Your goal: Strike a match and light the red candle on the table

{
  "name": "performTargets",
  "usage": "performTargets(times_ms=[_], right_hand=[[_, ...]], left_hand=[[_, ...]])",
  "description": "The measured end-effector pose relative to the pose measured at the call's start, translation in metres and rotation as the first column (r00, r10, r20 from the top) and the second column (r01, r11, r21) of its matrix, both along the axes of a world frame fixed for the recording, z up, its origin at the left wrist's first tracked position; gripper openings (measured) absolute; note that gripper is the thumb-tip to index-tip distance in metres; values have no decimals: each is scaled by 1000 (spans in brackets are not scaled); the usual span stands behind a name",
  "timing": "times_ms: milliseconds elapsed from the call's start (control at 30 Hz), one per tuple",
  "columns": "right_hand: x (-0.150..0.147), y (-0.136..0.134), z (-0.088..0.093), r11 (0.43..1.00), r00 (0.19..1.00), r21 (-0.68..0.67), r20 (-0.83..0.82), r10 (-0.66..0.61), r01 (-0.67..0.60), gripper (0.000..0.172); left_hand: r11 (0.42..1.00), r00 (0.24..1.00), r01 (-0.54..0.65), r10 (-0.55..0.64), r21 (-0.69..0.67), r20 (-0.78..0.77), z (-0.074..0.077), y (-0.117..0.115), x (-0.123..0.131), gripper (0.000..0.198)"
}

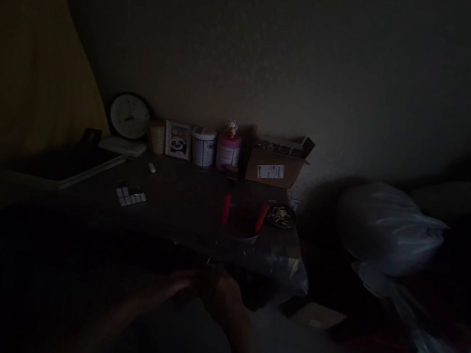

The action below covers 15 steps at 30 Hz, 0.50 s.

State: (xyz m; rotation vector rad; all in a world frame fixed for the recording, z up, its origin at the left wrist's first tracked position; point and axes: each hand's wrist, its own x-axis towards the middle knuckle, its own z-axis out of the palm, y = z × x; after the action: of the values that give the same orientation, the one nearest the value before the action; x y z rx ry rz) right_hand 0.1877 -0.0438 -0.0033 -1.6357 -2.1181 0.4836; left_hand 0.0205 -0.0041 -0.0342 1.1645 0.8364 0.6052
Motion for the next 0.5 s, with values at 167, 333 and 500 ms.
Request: performTargets(times_ms=[167,333,500], right_hand=[[8,4,-3,1000,997,19,-72,16,-14,26],[21,12,-8,977,866,-100,-454,-211,186,22],[28,17,-11,960,555,-243,-784,-278,138,41]], left_hand=[[999,994,-3,7,-38,107,3,2,4,24],[998,985,-40,48,-47,166,8,6,3,28],[989,967,-126,139,-73,215,11,7,0,31]])
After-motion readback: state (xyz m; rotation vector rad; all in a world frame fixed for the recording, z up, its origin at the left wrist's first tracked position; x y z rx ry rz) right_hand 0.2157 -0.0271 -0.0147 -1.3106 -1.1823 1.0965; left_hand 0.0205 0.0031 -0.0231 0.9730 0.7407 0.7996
